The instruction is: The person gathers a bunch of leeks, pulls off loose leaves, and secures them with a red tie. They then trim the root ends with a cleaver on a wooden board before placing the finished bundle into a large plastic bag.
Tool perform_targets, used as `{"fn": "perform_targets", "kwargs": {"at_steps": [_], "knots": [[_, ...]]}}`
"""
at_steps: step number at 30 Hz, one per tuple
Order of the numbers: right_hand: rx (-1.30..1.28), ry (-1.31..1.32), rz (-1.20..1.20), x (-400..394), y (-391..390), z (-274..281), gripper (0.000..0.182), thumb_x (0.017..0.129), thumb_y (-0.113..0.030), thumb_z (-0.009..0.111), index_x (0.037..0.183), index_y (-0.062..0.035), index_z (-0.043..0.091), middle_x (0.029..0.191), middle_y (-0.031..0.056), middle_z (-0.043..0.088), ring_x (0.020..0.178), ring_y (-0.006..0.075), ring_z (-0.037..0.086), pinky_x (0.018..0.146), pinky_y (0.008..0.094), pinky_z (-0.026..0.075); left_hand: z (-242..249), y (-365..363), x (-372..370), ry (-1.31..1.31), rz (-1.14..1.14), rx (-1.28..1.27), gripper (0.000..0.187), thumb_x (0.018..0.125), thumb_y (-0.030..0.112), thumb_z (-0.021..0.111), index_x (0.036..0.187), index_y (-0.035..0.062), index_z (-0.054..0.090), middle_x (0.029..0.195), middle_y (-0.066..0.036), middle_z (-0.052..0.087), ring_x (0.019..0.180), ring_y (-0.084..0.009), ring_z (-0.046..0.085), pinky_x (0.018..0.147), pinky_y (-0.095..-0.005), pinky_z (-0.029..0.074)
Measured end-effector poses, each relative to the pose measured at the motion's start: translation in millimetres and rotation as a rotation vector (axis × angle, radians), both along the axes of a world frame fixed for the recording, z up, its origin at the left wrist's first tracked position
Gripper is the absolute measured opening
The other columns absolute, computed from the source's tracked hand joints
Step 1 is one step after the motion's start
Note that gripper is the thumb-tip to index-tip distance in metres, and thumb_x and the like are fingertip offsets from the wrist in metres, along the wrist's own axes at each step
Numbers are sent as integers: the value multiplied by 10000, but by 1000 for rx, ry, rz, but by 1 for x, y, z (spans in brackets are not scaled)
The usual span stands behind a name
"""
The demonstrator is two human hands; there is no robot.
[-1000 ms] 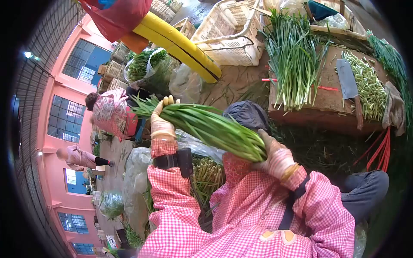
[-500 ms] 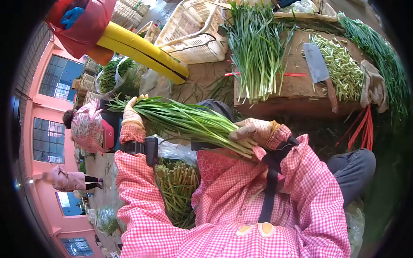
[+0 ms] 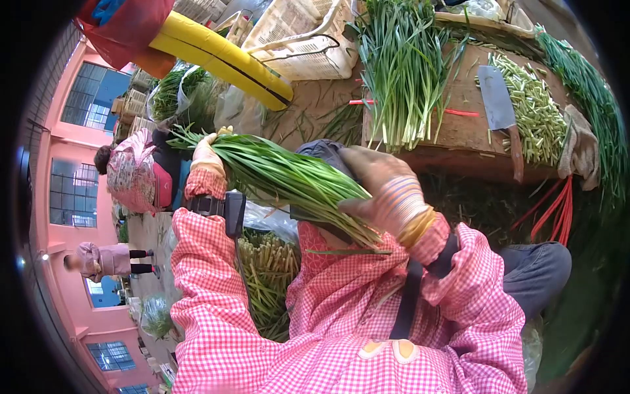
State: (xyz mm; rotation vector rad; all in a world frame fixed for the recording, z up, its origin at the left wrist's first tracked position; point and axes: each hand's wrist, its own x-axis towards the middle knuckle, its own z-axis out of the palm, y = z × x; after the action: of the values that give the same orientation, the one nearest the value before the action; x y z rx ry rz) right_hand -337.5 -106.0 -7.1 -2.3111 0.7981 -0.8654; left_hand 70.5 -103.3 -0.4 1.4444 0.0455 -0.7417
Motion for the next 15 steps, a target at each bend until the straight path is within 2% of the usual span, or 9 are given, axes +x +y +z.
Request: {"fn": "perform_targets", "kwargs": {"at_steps": [2, 3, 4, 6, 9, 12, 13, 14, 15], "knots": [[-125, 210, 171, 21, 12, 37, 572, 656, -216, 706, 1180, -102, 505, 1125, 106, 559, 912, 273, 600, 748, 375, 503, 2, -2, -8, 7, -9, -67, 220, 857, 158, 454, 943, 15, 597, 973, -163, 637, 857, -336, 605, 834, -479, 469], [-282, 357, 211, 42, 18, 45, 394, 739, -243, 617, 1097, -111, 519, 1072, 67, 569, 709, 249, 627, 542, 392, 507, 3, -2, -10, 21, -42, -110, 216, 857, 151, 452, 939, 16, 598, 976, -162, 637, 858, -334, 606, 837, -475, 469], [-333, 423, 314, 61, 21, 51, 291, 809, -226, 534, 1078, -120, 500, 980, 60, 596, 611, 251, 622, 445, 397, 476, 6, -1, -11, 33, -76, -153, 212, 857, 144, 450, 934, 16, 600, 978, -161, 637, 859, -332, 607, 840, -470, 469], [-83, 281, 184, 101, 25, 36, 148, 842, -186, 498, 946, -98, 553, 832, 64, 625, 584, 256, 621, 438, 418, 468, 15, 0, -23, 59, -75, -168, 219, 856, 126, 443, 939, 5, 606, 988, -169, 634, 867, -323, 609, 845, -462, 473], [-58, 384, 190, 118, 20, 32, 113, 832, -145, 532, 843, -60, 606, 685, 83, 612, 605, 246, 618, 499, 370, 488, 29, 9, -35, 72, -95, -191, 216, 846, 114, 469, 949, -14, 610, 984, -183, 632, 873, -311, 610, 865, -460, 470], [175, -646, 416, 104, 10, 25, 115, 798, -136, 607, 805, -27, 643, 733, 85, 633, 659, 188, 613, 596, 298, 494, 34, 19, -41, 112, -117, -283, 193, 833, 111, 502, 928, -10, 618, 973, -175, 637, 873, -299, 612, 868, -456, 470], [980, -617, 392, 82, 15, 60, 163, 788, -124, 642, 893, 0, 645, 854, 82, 647, 727, 130, 593, 679, 252, 479, 32, 23, -34, 153, -177, -321, 174, 822, 112, 523, 908, 1, 625, 954, -162, 644, 869, -286, 615, 864, -456, 476], [1135, -748, 456, 72, 7, 66, 179, 836, -152, 594, 892, 14, 631, 883, 65, 659, 711, 142, 597, 648, 277, 481, 32, 26, -33, 157, -184, -322, 170, 821, 110, 525, 906, 3, 625, 950, -160, 645, 867, -285, 615, 864, -459, 477], [1200, -833, 451, 61, 5, 75, 182, 823, -142, 602, 903, 20, 625, 885, 91, 657, 710, 148, 599, 650, 275, 484, 32, 30, -34, 163, -193, -325, 165, 820, 107, 527, 904, 5, 625, 946, -158, 646, 865, -284, 616, 864, -461, 477]]}}
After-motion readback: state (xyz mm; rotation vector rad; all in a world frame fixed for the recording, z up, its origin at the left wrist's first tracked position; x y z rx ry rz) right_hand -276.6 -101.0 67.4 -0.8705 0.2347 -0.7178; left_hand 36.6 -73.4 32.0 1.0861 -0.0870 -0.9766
